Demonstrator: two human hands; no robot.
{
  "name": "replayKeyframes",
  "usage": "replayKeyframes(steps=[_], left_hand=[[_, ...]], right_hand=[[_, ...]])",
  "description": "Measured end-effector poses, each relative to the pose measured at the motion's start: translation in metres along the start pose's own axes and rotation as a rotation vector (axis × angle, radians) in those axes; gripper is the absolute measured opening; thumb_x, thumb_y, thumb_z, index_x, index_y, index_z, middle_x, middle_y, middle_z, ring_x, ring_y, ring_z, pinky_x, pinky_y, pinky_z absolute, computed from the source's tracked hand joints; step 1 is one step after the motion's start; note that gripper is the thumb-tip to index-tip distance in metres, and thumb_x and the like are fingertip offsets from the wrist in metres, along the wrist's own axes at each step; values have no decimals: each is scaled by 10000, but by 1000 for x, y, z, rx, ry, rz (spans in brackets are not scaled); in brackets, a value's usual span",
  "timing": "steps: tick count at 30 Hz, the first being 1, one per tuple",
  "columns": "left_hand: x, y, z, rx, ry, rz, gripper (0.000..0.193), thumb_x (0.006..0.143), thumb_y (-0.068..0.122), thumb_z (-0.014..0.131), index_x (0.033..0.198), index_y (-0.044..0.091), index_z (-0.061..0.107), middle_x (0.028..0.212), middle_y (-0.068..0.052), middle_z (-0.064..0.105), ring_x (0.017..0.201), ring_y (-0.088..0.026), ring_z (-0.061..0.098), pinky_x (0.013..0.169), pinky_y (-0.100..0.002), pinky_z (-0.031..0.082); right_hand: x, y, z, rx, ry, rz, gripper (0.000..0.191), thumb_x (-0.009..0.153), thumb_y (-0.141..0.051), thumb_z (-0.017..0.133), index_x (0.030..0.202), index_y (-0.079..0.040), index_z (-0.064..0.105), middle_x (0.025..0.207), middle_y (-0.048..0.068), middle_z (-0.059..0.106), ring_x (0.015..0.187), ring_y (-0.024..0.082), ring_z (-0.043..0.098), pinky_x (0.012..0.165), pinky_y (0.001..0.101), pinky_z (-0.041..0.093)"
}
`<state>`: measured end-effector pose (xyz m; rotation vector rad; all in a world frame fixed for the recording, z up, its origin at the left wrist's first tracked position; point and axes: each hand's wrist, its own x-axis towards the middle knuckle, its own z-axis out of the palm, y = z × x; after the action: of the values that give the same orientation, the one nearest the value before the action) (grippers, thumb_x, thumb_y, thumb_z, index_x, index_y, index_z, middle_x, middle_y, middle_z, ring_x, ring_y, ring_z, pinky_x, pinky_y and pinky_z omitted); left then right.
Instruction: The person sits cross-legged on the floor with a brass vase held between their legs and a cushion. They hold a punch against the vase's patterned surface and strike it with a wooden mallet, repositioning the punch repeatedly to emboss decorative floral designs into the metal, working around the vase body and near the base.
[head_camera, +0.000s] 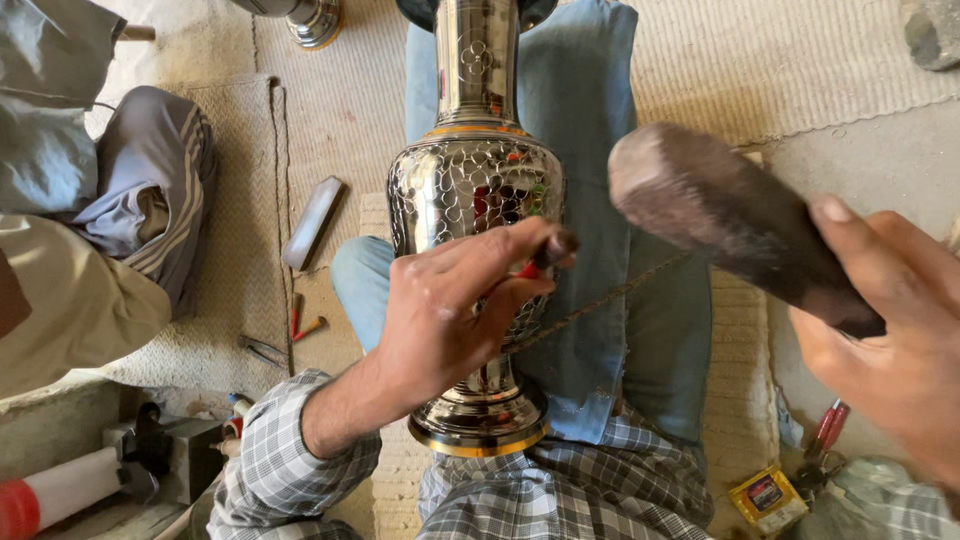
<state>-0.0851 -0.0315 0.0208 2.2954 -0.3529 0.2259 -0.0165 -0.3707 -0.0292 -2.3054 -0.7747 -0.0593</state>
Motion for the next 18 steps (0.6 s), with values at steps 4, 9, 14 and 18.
replayKeyframes(steps=[4, 9, 14, 18], left_hand=[[4, 4, -2, -13, -31, -71, 405, 922, -15, 760, 1293, 82, 630, 1078, -2, 766, 844, -143, 785, 685, -277, 629], [11, 2, -8, 10, -131, 78, 468, 902, -64, 705, 1345, 39, 593, 1151, -9, 761, 942, -205, 768, 761, -319, 630], [22, -3, -6, 3, -252, 102, 510, 889, -42, 708, 1375, 66, 600, 1203, -55, 752, 957, -180, 782, 750, -317, 647], [30, -7, -2, 33, -373, 68, 513, 917, 58, 754, 1405, 117, 607, 1203, -59, 771, 876, -177, 782, 586, -311, 623]], right_hand=[[-13, -14, 5, 344, 45, 405, 265, 963, 83, 731, 1147, -37, 582, 942, 137, 657, 789, 187, 655, 751, 283, 533], [-1, -23, 3, -194, -114, -29, 670, 686, 8, 787, 1338, 45, 641, 1010, 202, 733, 801, 252, 702, 720, 351, 564], [-12, -23, 31, 94, -25, 162, 661, 769, 4, 780, 1388, 16, 551, 994, 163, 715, 827, 209, 723, 721, 315, 572], [-39, -26, 53, 472, 78, 386, 653, 807, -44, 776, 1399, -7, 503, 933, 104, 691, 826, 153, 688, 791, 281, 567]])
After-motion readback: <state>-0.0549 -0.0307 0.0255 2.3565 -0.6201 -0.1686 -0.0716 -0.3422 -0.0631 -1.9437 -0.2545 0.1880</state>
